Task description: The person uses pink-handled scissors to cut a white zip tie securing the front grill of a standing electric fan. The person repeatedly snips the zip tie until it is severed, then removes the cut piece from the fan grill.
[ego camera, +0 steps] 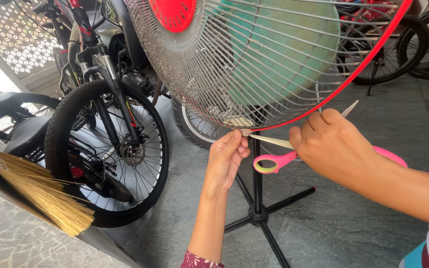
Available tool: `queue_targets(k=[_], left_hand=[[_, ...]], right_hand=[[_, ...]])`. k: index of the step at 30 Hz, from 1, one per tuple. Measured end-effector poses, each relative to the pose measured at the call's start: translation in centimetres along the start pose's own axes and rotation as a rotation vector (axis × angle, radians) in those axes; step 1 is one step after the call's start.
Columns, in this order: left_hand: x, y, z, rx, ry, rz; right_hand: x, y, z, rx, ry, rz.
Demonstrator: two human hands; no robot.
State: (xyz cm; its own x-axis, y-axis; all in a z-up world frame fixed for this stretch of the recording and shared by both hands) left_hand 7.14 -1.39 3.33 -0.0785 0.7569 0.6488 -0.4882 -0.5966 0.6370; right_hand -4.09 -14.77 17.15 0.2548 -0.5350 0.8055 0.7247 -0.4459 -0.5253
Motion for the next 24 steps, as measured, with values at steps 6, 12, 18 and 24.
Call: queue_targets(k=[6,12,18,24], left_hand=[[-0.1,-0.2,0.1,-0.004,0.017,-0.023],[-0.6,-0.7,0.2,-0.002,0.010,-0.014],[-0.5,-0.7,0.2,0.014,0.027,0.011],[-0.1,-0.2,0.0,0.029,0.044,0.059]], right_hand=[[0.5,-0.5,-0.5,0.018,0.052,0.161],[0.6,0.1,-0.6,0.051,0.077,0.183],[0.3,1.4,-0.2,0.058,0.061,0.193],[0.5,2.2,0.2,-0.011,-0.001,0.244]])
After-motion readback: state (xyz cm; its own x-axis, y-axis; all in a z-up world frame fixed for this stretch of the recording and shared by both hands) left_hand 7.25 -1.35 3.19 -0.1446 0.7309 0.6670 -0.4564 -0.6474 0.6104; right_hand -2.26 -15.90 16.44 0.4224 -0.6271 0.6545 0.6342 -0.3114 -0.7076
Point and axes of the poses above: each hand's wrist, its own z-axis towards the middle knuckle, its own y-axis out of the palm, x = y × z, the point moved 8 cm from there along z, towards the middle knuckle, and after that the axes turned 4 degrees about -x, right-handed, at the moved point
